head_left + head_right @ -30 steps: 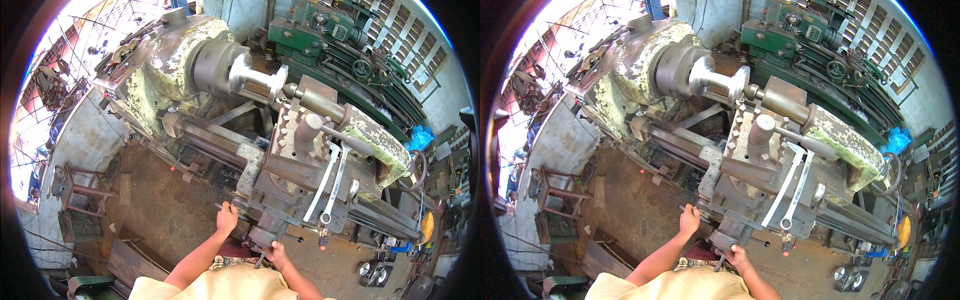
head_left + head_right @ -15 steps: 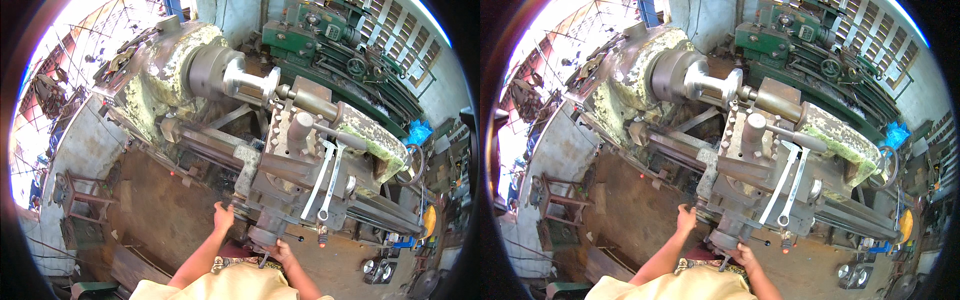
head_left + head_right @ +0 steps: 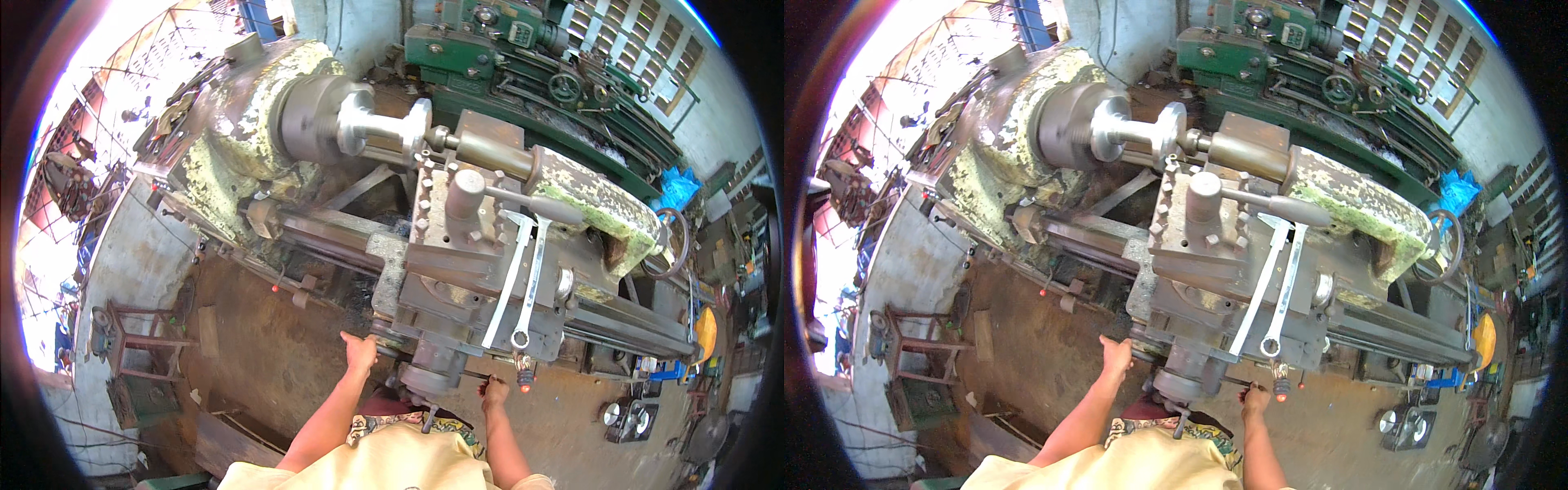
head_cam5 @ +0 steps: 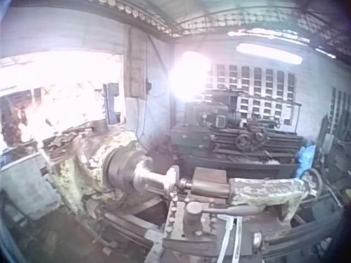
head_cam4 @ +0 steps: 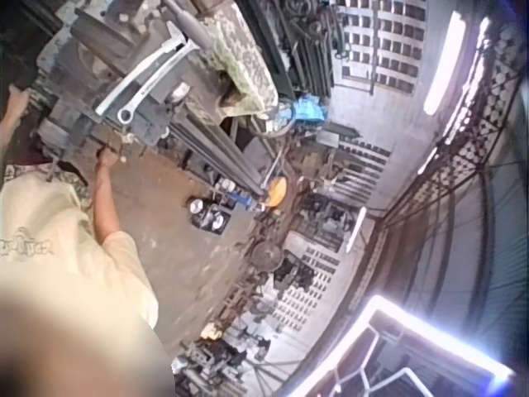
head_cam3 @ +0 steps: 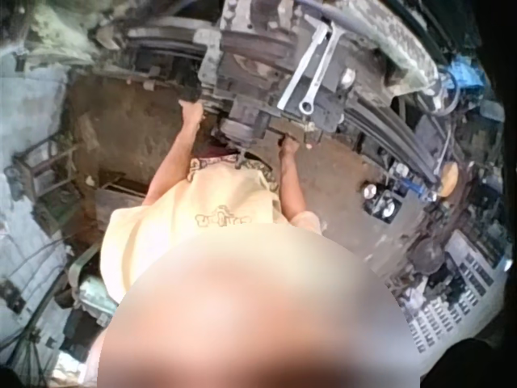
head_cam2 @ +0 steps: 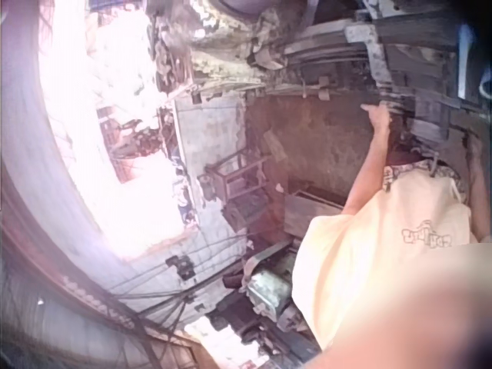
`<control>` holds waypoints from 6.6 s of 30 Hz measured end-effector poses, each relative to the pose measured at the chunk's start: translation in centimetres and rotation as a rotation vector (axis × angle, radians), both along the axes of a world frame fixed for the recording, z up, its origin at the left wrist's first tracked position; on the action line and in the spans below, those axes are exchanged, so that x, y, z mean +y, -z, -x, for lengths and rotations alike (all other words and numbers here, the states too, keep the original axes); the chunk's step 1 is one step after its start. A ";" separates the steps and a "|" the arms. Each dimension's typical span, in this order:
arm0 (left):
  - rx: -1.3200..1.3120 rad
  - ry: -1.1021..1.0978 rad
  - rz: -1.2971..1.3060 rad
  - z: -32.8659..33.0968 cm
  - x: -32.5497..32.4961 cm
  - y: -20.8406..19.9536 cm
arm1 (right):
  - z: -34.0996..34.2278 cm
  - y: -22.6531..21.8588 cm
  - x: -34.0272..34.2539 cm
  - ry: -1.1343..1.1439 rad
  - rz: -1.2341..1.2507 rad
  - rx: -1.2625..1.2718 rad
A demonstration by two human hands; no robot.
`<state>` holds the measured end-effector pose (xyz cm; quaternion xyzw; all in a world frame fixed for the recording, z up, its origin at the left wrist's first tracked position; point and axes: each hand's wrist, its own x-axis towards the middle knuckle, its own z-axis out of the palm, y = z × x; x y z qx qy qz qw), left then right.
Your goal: The person operates a metal lathe, using both hands to turn the handwheel and adjust the carriage while the spindle rotates a cylindrical workpiece. The person repeatedly moves the tool carriage along the bed and makes small adjustments to the machine controls.
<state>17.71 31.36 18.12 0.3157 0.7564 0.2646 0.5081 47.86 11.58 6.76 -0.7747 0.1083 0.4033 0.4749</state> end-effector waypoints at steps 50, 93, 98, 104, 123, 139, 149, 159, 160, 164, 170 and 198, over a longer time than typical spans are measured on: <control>-0.043 0.126 0.019 0.3 -0.2 -0.5 | 0.9 -26.6 7.2 -0.177 -0.799 0.054; -0.041 0.001 0.025 0.4 0.4 -0.6 | -2.7 -22.3 5.9 -0.419 -0.269 -0.714; 0.000 -0.009 0.003 0.7 0.8 0.3 | -2.3 -22.6 6.6 -0.470 -0.195 -0.860; 0.041 0.004 0.028 0.9 0.7 0.8 | -1.8 -22.1 6.4 -0.357 -0.331 -0.855; 0.051 0.213 0.200 2.7 1.7 -0.8 | -2.6 -21.1 6.0 -0.346 -0.417 -0.730; 0.479 0.586 0.040 0.8 -2.3 -4.7 | -2.4 -21.0 6.0 -0.193 -0.387 -0.741; -0.457 0.479 -0.245 12.9 -1.3 2.6 | -3.2 -19.5 5.4 -0.227 -0.300 -0.889; 0.139 0.157 1.180 44.7 -28.0 12.2 | -3.3 -20.0 5.6 -0.061 -0.509 -0.644; 0.099 0.062 1.170 44.3 -28.9 12.6 | -3.3 -20.1 5.6 -0.035 -0.576 -0.605; 0.133 0.236 0.913 39.0 -28.1 14.8 | -3.4 -20.2 5.8 -0.029 -0.537 -0.638; 0.072 0.492 0.365 24.3 -17.0 15.1 | -3.7 -19.6 5.9 -0.089 -0.485 -0.733; 0.118 -0.008 0.432 17.0 -37.8 16.0 | -3.1 -20.5 4.8 -0.433 -0.409 -1.012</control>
